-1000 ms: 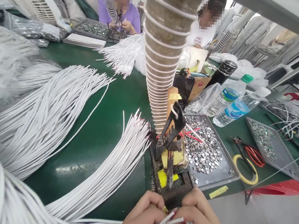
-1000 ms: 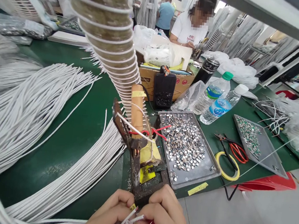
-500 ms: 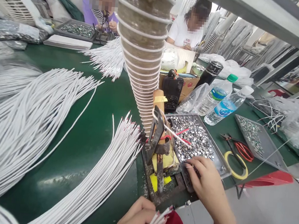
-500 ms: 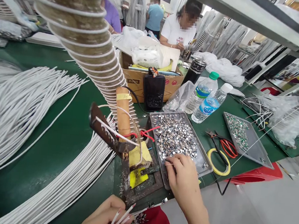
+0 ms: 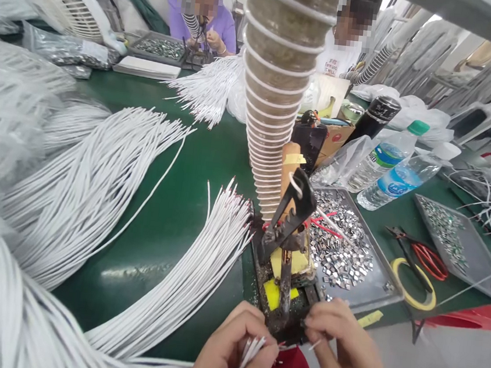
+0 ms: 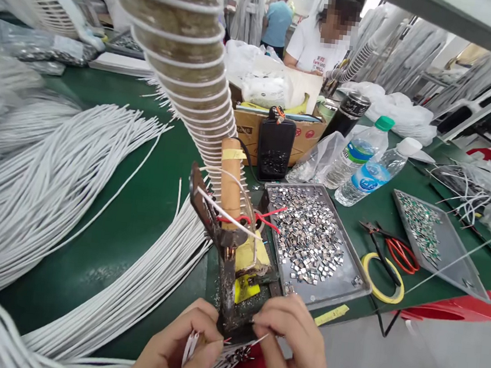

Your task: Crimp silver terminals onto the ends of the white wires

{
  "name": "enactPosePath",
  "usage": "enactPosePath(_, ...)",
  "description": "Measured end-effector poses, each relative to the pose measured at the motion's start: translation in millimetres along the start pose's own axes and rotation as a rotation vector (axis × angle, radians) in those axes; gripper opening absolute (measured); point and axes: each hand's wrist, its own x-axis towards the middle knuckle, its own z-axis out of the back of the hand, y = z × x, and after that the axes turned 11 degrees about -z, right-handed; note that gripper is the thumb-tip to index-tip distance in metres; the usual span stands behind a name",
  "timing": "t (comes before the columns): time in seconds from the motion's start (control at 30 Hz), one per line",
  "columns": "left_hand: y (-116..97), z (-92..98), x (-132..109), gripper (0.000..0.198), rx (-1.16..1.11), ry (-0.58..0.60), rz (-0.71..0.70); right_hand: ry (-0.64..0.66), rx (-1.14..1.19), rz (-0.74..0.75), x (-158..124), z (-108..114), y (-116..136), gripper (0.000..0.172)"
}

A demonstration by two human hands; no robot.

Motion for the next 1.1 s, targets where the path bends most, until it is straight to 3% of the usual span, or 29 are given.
enactPosePath(0.1,-5,-8.3,4,0.035,-0.116,-0.083,-0.021,0.031,0.016,0.053,-10,-7,5,0.014)
enactPosePath(0.27,-11,-15.4,5,0.021,-0.250,-0.088,0.101,0.052,-0.030,0.112,-14,-11,5,0.016)
enactPosePath(0.57,-20,-17.2,10,0.014,-0.206,-0.140,0.129,-0.063,-0.180,0.192,-15,-7,3,0.017)
enactPosePath(0.73,-26,-18.0,15,0.016,-0.148,-0.176,0.116,-0.123,-0.134,0.179,-17,-11,3,0.023)
enactPosePath(1.1,-13,-13.6,14,0.017,-0.229,-0.142,0.107,-0.154,-0.153,0.202,-10,-16,6,0.021)
